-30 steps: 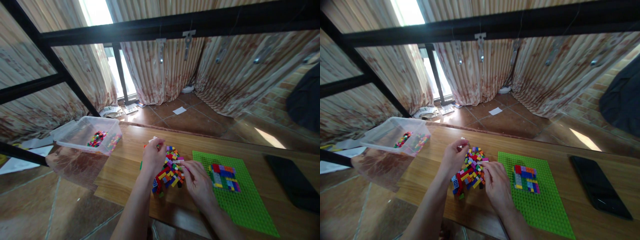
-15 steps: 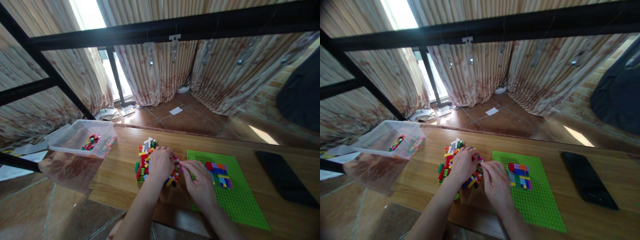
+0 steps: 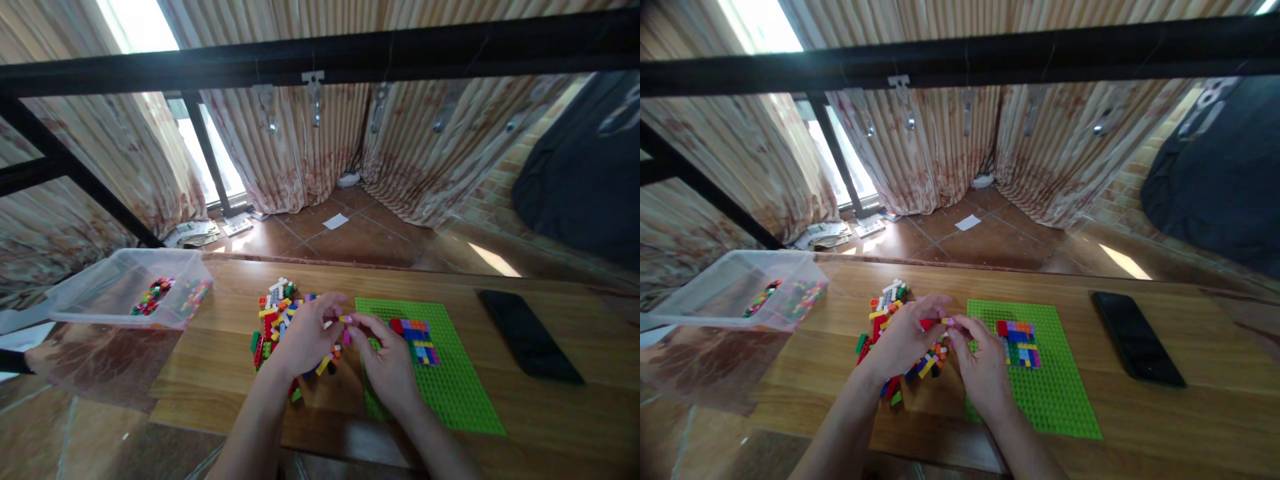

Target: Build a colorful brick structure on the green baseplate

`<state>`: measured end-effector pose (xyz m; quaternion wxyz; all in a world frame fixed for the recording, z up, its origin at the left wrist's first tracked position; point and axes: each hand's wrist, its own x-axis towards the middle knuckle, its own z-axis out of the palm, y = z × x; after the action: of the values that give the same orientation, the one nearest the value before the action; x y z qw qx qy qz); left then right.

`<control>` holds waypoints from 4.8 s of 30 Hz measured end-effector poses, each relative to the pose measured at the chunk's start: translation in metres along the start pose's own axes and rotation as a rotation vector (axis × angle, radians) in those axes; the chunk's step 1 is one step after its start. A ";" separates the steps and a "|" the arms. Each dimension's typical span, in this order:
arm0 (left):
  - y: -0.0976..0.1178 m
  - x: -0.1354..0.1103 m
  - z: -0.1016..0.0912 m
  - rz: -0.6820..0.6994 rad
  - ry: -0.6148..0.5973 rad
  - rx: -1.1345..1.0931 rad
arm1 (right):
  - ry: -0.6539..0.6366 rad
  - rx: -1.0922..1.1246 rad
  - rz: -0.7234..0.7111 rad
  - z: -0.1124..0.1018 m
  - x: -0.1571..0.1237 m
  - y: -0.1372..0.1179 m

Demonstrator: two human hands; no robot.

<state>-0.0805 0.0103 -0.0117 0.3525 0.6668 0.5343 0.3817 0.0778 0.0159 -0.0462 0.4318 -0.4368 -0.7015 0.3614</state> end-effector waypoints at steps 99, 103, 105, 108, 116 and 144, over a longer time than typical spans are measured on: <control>0.011 0.017 0.101 -0.053 0.175 0.008 | 0.076 -0.246 0.008 -0.108 -0.003 0.026; 0.012 0.018 0.100 -0.103 0.165 -0.102 | 0.095 -0.251 0.008 -0.110 -0.003 0.025; 0.010 0.019 0.102 -0.161 0.172 -0.152 | 0.103 -0.257 0.007 -0.111 -0.002 0.026; 0.005 0.023 0.107 -0.231 0.209 -0.156 | 0.107 -0.280 0.013 -0.113 -0.002 0.027; 0.001 0.030 0.114 -0.264 0.191 -0.084 | 0.103 -0.318 0.016 -0.116 -0.003 0.028; 0.015 0.028 0.116 -0.283 0.265 -0.036 | 0.039 -0.436 -0.013 -0.118 -0.003 0.042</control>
<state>0.0330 0.0282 -0.0481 0.3411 0.5225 0.6576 0.4222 0.1999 0.0432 -0.0414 0.3428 -0.5223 -0.7574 0.1897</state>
